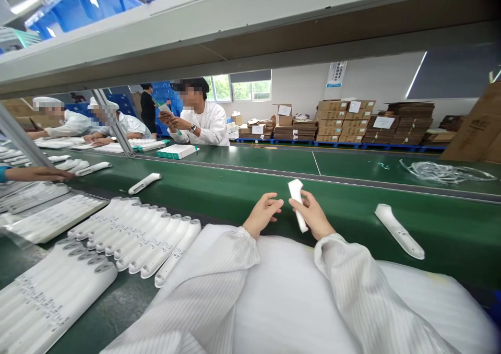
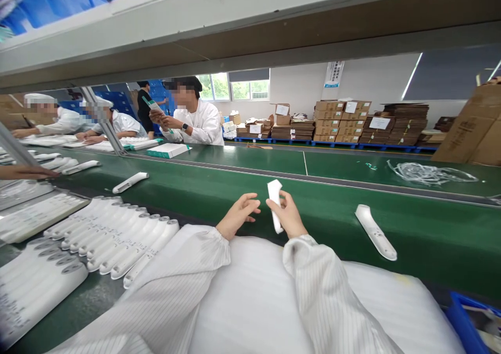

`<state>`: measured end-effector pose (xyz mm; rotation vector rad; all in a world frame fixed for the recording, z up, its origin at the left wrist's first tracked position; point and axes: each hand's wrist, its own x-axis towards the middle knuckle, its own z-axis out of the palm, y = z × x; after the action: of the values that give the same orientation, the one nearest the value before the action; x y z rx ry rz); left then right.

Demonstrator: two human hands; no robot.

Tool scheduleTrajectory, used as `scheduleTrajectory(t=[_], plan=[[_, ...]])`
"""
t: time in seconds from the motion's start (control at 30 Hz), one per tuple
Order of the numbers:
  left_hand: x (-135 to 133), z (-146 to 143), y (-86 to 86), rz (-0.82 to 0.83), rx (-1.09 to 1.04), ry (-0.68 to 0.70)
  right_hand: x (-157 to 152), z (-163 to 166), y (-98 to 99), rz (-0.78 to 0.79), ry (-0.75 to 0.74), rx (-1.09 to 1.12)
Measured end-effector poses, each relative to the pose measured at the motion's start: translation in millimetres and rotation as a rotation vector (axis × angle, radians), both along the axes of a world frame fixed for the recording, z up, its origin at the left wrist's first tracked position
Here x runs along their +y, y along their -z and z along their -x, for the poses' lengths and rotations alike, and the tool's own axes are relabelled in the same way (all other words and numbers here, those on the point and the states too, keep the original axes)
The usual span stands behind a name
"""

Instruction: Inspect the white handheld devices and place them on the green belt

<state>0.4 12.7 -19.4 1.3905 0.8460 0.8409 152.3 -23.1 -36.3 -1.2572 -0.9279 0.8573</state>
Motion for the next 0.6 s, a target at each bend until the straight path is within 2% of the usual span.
scheduleTrajectory(t=[0.1, 0.17, 0.23, 0.37, 0.6], plan=[[4, -1, 5.3, -0.028, 0.090, -0.061, 2, -13, 7.3, 0.167, 0.188, -0.541], [4, -2, 6.7, -0.054, 0.099, -0.042, 3, -19, 10.9, 0.273, 0.200, -0.796], [3, -2, 6.0, -0.074, 0.117, -0.012, 4, -24, 14.0, 0.353, 0.150, -0.937], [0, -3, 2.6, -0.088, 0.180, 0.008, 6, -30, 18.8, 0.402, 0.072, -1.035], [4, -4, 7.8, -0.157, 0.231, 0.013, 3, -30, 18.7, 0.387, 0.160, -1.039]])
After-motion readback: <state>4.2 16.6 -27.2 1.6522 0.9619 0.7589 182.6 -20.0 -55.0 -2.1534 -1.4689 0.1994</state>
